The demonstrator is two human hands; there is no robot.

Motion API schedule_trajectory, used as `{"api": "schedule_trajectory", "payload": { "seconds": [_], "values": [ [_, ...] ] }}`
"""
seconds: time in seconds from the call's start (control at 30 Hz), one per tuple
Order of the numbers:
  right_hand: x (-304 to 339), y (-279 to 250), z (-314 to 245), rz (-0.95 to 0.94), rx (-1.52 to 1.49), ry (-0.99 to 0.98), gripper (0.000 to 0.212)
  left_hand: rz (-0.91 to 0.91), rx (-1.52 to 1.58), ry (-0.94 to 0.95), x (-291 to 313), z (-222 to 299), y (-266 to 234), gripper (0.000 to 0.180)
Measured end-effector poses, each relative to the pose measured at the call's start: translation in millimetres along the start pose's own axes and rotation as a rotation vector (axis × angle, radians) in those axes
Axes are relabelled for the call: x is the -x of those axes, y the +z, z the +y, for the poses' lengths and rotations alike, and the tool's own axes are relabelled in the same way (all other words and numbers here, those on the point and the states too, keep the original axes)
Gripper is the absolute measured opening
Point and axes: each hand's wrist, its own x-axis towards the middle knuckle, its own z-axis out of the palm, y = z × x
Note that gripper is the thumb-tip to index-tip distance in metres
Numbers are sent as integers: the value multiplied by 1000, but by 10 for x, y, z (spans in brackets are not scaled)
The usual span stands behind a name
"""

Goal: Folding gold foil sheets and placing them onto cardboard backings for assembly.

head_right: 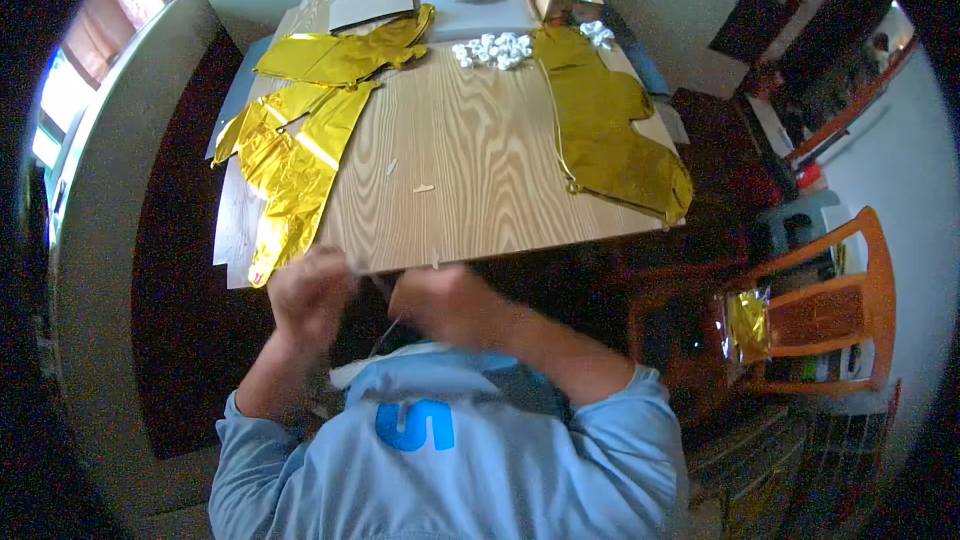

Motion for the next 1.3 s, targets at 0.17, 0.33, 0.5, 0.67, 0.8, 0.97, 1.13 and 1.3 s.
{"api": "schedule_trajectory", "payload": {
  "seconds": [0.17, 0.33, 0.5, 0.67, 0.8, 0.97, 1.13, 1.3],
  "values": [
    [-184, -303, -205, 183, 143, 15, 14, -268, 193, 229, -15, 116, 168, 28],
    [-69, -97, -258, -26, -18, -95, 6, -75, -69, 63, -127, -15, 55, 26],
    [-39, -67, 31, 20, 65, -52, 8, -123, 42, -10, -155, 88, 53, 18],
    [-182, -297, -254, 67, 10, 127, 9, -217, 108, 137, -7, -11, 259, 17],
    [39, -19, 77, -78, -38, -13, 14, -79, 360, -173, -97, -13, 67, 19],
    [-219, -316, -107, 152, 110, 135, 10, -249, 165, 57, -31, 131, 156, 19],
    [-81, -48, -188, -46, -133, 62, 10, -114, 95, 22, -22, -140, 234, 17],
    [-32, -24, 106, 22, 28, 0, 11, -73, 278, -205, -81, 6, 86, 16]
  ]
}}
